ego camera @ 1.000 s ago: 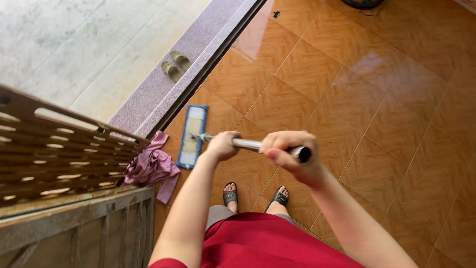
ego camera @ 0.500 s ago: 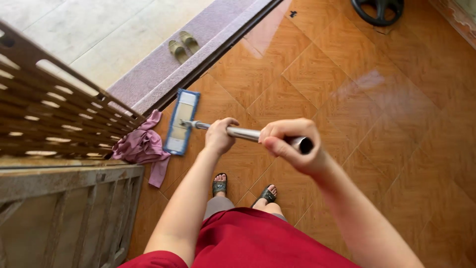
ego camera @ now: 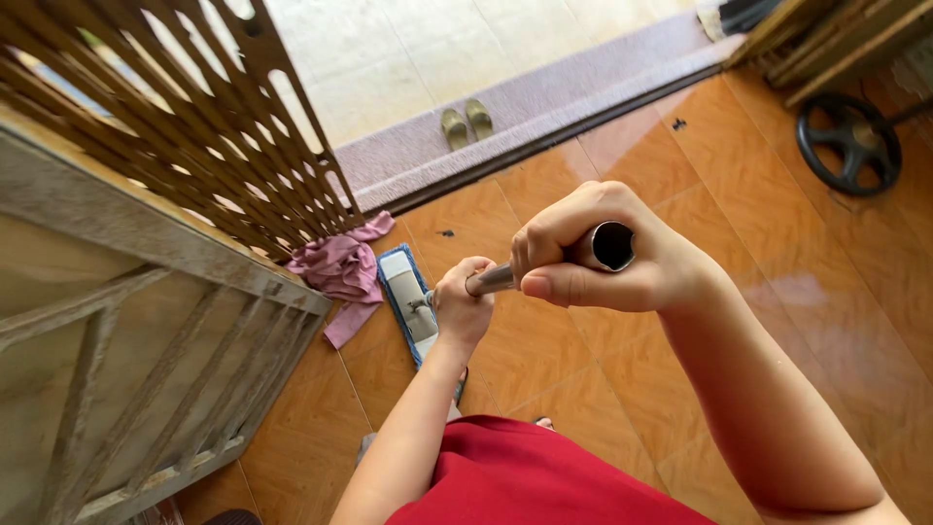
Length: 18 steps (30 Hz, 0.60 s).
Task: Mopping a tiled floor in an entryway area using a flat mop.
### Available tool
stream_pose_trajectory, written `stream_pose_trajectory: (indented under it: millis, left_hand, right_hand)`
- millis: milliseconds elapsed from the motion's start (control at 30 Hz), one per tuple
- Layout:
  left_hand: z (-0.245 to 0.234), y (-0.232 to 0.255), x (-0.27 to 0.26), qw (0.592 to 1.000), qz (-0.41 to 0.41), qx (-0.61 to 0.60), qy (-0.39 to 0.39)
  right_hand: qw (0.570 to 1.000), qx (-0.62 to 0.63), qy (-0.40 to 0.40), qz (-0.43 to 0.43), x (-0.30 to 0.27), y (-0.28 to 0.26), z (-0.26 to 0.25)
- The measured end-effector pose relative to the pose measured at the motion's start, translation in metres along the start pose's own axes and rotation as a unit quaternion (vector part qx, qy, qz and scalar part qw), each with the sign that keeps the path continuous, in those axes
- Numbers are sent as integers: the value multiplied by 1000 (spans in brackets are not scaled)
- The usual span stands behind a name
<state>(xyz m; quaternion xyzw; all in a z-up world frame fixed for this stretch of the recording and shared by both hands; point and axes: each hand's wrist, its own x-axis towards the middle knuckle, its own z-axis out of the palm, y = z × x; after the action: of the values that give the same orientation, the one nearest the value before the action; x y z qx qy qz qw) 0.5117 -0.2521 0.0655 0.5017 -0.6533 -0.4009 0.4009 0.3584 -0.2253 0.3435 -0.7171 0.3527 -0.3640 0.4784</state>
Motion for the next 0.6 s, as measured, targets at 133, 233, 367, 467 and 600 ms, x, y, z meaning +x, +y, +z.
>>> stream_pose_trajectory:
  millis: [133,233,367,467,600]
  left_hand:
    - [-26,25,4,998,34,-38,40]
    - [-41,41,1,994,74,-7,82]
    - [-57,51,-1,992,71,17,105]
    - [-65,51,-4,989,72,28,130]
    - [-70,22,-8,985,42,47,164]
  right_hand:
    - [996,44,-25,-69,13,-26,6]
    - [995,19,-34,-94,15,-46,13]
    - [990,42,-55,-126,10,-56,19]
    - [984,82,-61,-146,4,-53,19]
    - [990,8,-68,-125,9,-38,31]
